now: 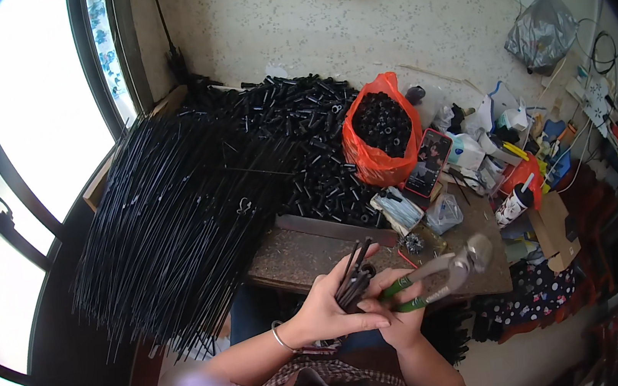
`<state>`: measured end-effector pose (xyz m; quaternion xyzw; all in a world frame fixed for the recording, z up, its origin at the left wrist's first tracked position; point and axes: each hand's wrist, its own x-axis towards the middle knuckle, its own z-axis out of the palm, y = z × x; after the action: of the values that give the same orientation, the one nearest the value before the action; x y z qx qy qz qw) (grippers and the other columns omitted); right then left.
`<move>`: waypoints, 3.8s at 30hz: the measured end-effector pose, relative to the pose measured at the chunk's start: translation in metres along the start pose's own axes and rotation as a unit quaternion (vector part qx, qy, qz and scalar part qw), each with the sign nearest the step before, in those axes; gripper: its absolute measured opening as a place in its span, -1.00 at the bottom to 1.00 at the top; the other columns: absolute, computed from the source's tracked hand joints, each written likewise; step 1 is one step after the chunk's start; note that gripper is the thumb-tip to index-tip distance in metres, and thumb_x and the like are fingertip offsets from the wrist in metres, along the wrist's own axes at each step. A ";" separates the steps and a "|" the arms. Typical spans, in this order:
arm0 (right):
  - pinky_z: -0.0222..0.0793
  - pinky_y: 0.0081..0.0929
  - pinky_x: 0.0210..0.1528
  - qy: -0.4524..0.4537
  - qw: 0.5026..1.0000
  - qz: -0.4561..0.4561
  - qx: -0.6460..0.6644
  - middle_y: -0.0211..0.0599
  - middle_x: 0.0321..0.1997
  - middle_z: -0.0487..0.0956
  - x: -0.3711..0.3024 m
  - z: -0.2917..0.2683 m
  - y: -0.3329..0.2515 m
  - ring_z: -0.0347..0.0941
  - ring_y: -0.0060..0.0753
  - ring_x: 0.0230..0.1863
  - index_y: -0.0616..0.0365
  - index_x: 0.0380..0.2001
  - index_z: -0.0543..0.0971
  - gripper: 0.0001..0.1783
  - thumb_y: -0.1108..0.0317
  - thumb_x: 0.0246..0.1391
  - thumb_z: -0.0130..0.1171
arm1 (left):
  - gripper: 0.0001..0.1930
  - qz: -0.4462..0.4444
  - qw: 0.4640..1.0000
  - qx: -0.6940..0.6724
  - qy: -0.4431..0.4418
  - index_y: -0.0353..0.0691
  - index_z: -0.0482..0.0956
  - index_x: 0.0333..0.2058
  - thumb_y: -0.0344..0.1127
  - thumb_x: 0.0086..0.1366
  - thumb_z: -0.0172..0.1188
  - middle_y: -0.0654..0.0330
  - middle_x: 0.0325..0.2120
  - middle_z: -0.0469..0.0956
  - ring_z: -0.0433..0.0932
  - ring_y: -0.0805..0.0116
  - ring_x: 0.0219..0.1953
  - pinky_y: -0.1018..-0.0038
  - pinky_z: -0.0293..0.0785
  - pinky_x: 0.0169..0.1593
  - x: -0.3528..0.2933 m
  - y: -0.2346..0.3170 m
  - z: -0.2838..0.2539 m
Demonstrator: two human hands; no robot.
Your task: Assembling and trimming bundles of black rods at a workstation using cutting tools.
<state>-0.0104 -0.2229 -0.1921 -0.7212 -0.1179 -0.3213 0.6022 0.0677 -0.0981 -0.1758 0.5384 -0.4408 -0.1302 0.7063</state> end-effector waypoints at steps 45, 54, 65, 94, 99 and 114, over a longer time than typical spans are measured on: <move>0.35 -0.53 -0.33 -0.161 0.944 0.203 -0.203 -0.18 -0.31 0.46 -0.037 0.014 -0.045 0.44 -0.30 -0.37 0.32 -0.10 0.38 -0.70 0.40 0.11 0.01 | -0.64 0.019 0.984 -0.039 0.170 -0.25 0.44 -0.47 -0.30 -0.21 0.44 0.40 -0.62 0.37 0.27 0.70 -0.57 0.72 0.16 -0.52 -0.001 0.022 -0.034; 0.34 -0.58 -0.44 -0.137 0.940 0.271 -0.156 -0.29 -0.53 0.45 -0.024 -0.057 0.017 0.43 -0.49 -0.52 0.32 -0.34 0.48 -0.76 0.31 0.06 0.10 | -0.76 -0.042 0.993 -0.056 0.099 -0.28 0.46 -0.36 -0.32 0.07 0.31 0.42 -0.62 0.37 0.25 0.70 -0.56 0.68 0.18 -0.48 -0.003 0.025 -0.050; 0.25 -0.22 -0.02 -0.124 0.745 0.229 -0.615 -0.15 -0.14 0.37 -0.068 -0.098 0.097 0.27 -0.08 -0.06 0.22 -0.13 0.42 -0.52 0.09 -0.03 0.15 | -0.68 0.101 0.961 -0.257 0.033 -0.17 0.25 -0.55 -0.17 0.16 0.19 0.32 -0.73 0.30 0.30 0.52 -0.70 0.56 0.27 -0.61 -0.019 0.038 -0.122; 0.30 -0.53 -0.15 0.073 0.943 0.195 0.260 -0.29 -0.36 0.49 0.000 -0.009 -0.004 0.40 -0.50 -0.32 0.32 -0.20 0.43 -0.68 0.29 0.07 0.13 | -0.71 -0.008 1.000 0.013 -0.013 -0.38 0.51 -0.23 -0.26 0.18 0.15 0.00 -0.42 0.53 0.55 0.16 -0.39 0.43 0.46 -0.32 -0.001 -0.009 -0.018; 0.24 -0.64 -0.10 0.114 0.977 0.157 0.086 -0.35 -0.26 0.47 0.008 0.005 0.000 0.34 -0.61 -0.22 0.35 -0.15 0.42 -0.68 0.31 0.12 0.07 | -0.81 0.096 0.946 0.297 0.085 -0.32 0.53 -0.42 -0.43 -0.04 0.32 0.13 -0.65 0.45 0.45 0.31 -0.68 0.55 0.33 -0.61 0.001 -0.003 -0.001; 0.33 -0.39 -0.14 0.192 0.887 0.245 0.340 -0.29 -0.40 0.50 0.034 -0.072 0.073 0.39 -0.40 -0.31 0.29 -0.20 0.49 -0.69 0.30 0.05 0.14 | -0.88 0.202 0.752 0.624 -0.062 -0.23 0.57 -0.42 -0.39 0.12 0.05 0.10 -0.42 0.50 0.55 0.15 -0.39 0.37 0.52 -0.35 0.300 -0.192 -0.029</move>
<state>0.0334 -0.3159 -0.2245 -0.4023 0.0789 -0.2361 0.8810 0.3188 -0.3512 -0.1999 0.7488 -0.5653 0.2862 0.1944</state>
